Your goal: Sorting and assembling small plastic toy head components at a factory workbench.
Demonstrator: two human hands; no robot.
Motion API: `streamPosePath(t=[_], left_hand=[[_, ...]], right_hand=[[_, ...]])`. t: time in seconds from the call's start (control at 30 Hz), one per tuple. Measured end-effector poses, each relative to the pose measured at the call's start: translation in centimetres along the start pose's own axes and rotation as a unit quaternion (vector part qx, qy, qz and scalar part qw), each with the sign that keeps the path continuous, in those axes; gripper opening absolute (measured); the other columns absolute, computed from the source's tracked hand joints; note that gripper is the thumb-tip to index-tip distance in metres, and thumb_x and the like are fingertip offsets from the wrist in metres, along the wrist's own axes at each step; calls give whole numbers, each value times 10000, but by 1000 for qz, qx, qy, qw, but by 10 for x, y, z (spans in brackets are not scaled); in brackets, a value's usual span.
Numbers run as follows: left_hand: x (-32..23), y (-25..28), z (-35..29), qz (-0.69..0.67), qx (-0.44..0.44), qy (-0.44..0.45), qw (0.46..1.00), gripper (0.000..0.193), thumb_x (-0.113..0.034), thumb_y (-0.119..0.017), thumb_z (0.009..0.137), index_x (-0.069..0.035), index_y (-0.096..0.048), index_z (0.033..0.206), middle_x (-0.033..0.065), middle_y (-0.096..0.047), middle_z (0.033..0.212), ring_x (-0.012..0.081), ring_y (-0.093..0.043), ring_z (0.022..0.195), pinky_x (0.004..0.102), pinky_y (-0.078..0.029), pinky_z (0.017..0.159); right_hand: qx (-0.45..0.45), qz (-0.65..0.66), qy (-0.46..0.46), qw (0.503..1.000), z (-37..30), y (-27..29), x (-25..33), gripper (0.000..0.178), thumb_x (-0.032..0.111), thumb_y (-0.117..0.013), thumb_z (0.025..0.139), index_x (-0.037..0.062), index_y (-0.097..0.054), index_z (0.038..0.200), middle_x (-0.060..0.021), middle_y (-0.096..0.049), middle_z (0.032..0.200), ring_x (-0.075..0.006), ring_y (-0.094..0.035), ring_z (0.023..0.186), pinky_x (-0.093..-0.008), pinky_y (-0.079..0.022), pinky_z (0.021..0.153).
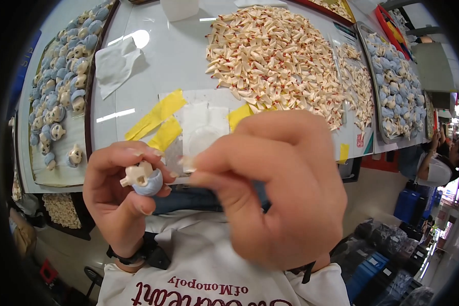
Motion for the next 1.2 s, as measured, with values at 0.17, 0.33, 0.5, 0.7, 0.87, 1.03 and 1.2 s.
streamPosePath(t=[0.17, 0.33, 0.5, 0.7, 0.87, 1.03, 1.2], left_hand=[[-3, 1, -4, 30, 33, -78, 996, 587, -335, -792, 639, 15, -519, 1023, 115, -564, 908, 147, -556, 781, 228, -433, 701], [-5, 5, -7, 81, 71, -160, 981, 587, -373, -791, 619, 24, -561, 985, 109, -568, 868, 126, -536, 756, 207, -399, 670], [-10, 0, -10, 56, 65, -159, 983, 490, -58, -812, 557, 60, -617, 990, 127, -637, 883, 142, -539, 714, 234, -394, 634], [-16, 0, -11, 92, 77, -186, 975, 390, -94, -788, 641, 21, -585, 955, 180, -585, 905, 219, -610, 757, 264, -497, 634], [-16, 25, -1, 96, -19, -185, 978, 411, -235, -777, 677, -72, -498, 930, 161, -517, 972, 215, -595, 708, 248, -484, 529], [-16, 41, -5, 120, -49, -206, 970, 470, -427, -749, 672, -111, -490, 903, 111, -469, 947, 183, -561, 671, 218, -442, 498], [-17, 41, -3, 154, -84, -176, 969, 447, -405, -741, 696, -101, -484, 897, 106, -464, 926, 201, -567, 680, 227, -454, 506]], right_hand=[[74, 80, 0, 994, -3, -16, 9, 224, -38, -703, 675, 59, -581, 836, -84, -505, 784, -158, -484, 693, -229, -393, 634], [58, 36, 45, 997, -5, -17, 12, 234, -53, -715, 584, 78, -626, 756, -52, -534, 747, -170, -486, 656, -252, -400, 589], [69, 22, 102, 992, -2, -7, 17, 272, -64, -658, 506, 84, -651, 734, -45, -567, 749, -179, -502, 648, -262, -398, 552], [42, 51, 116, 991, 3, 7, 10, 274, -72, -603, 539, 78, -653, 763, -54, -580, 762, -186, -535, 643, -274, -419, 538], [93, -158, -55, 981, 47, 88, -63, 227, -49, -630, 655, 16, -605, 871, -93, -588, 840, -204, -547, 715, -278, -439, 660], [258, -205, -140, 934, 58, 91, -122, 203, -5, -616, 690, 17, -572, 887, -77, -577, 853, -188, -533, 719, -293, -444, 651], [290, -186, -122, 931, 54, 67, -127, 240, -21, -620, 658, 15, -581, 891, -61, -569, 787, -153, -529, 663, -264, -429, 602]])
Point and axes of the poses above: each hand's wrist, its own z-axis towards the middle knuckle, its own y-axis out of the back of the hand, x = y × z, the point moved 6 cm from there along z, towards the middle knuckle
